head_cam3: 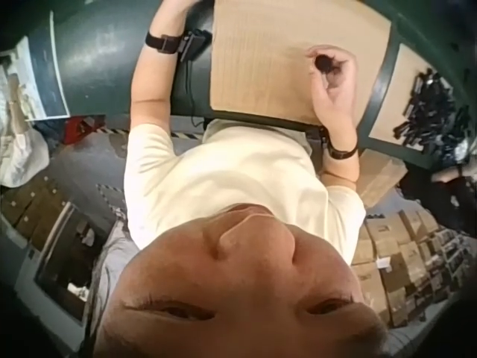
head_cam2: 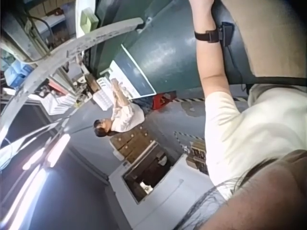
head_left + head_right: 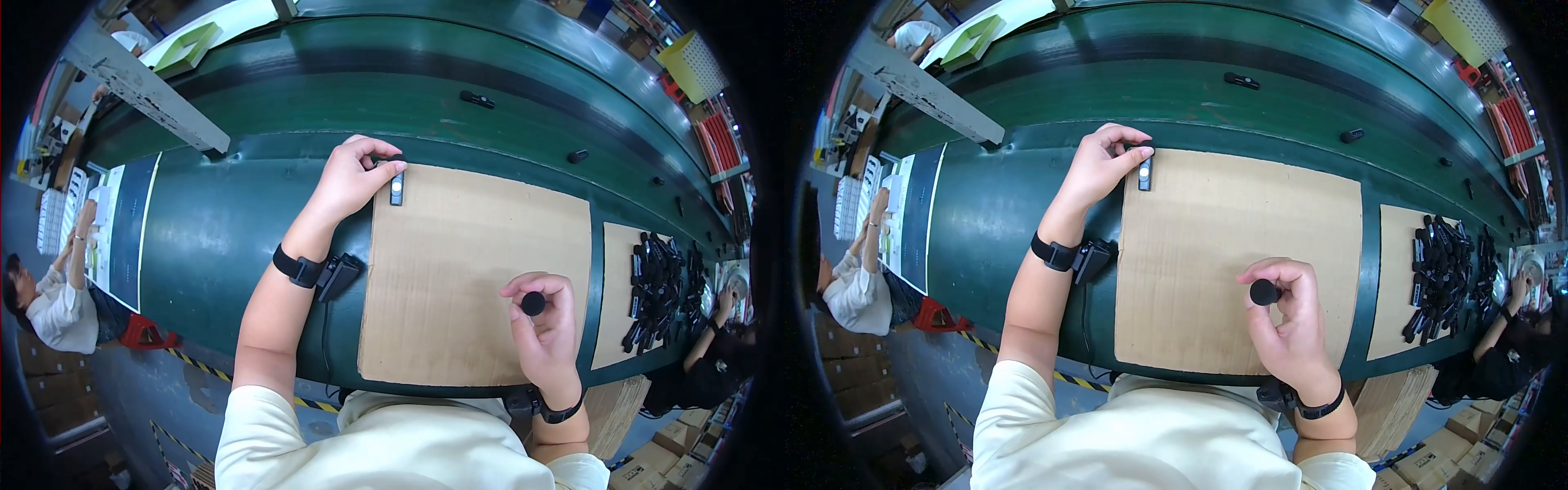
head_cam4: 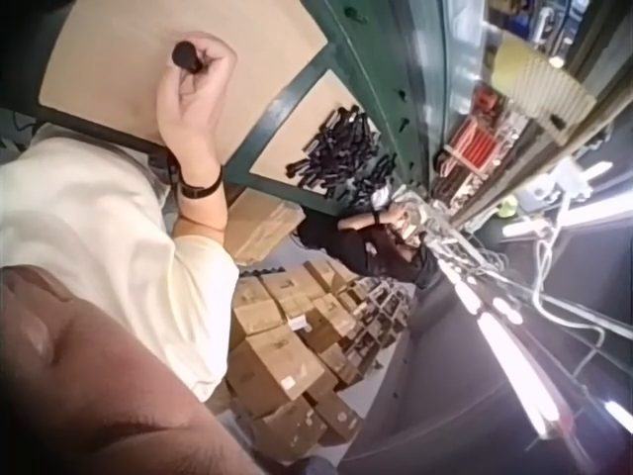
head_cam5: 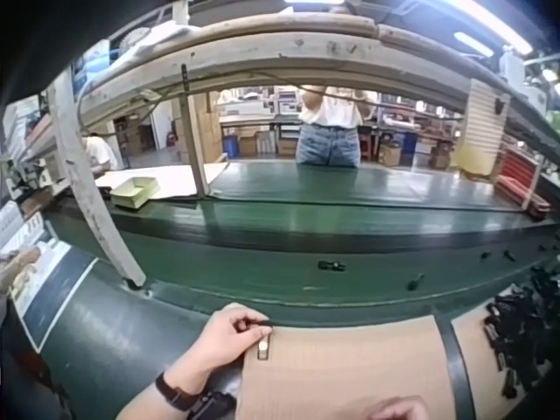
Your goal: The person picks up microphones from a conveyor belt, presses buttons on each one, and aligns them in rows on a cardboard sheet.
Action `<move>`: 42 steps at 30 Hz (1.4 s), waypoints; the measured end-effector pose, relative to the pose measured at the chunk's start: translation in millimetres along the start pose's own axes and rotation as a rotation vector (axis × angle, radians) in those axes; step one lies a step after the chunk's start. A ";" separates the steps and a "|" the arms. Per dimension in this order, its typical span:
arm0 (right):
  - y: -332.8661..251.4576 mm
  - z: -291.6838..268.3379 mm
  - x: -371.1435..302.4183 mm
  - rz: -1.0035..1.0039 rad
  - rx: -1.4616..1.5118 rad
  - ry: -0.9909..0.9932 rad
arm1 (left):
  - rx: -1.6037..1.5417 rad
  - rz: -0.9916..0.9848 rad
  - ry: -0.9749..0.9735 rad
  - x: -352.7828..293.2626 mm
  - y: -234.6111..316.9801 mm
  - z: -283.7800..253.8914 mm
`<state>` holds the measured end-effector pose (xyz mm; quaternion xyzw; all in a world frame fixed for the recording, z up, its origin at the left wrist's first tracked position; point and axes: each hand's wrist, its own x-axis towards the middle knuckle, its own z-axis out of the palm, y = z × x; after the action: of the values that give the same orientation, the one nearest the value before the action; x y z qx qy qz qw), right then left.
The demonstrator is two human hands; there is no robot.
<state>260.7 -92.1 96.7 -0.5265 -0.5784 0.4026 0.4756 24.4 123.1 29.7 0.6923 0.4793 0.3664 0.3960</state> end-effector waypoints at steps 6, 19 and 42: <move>-0.7 -5.5 2.0 -0.020 -0.147 -0.073 | 0.117 0.006 -0.028 1.5 3.4 0.6; -12.3 2.0 4.3 0.136 0.081 -0.014 | 0.115 0.223 0.085 -15.7 38.3 -4.2; -23.2 12.2 26.5 -0.475 -0.300 -0.038 | 0.057 0.675 -0.260 -91.6 115.4 3.5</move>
<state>243.8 -68.2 119.7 -0.4331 -0.7474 0.1998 0.4625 45.7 8.9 120.4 0.8630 0.1794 0.3720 0.2909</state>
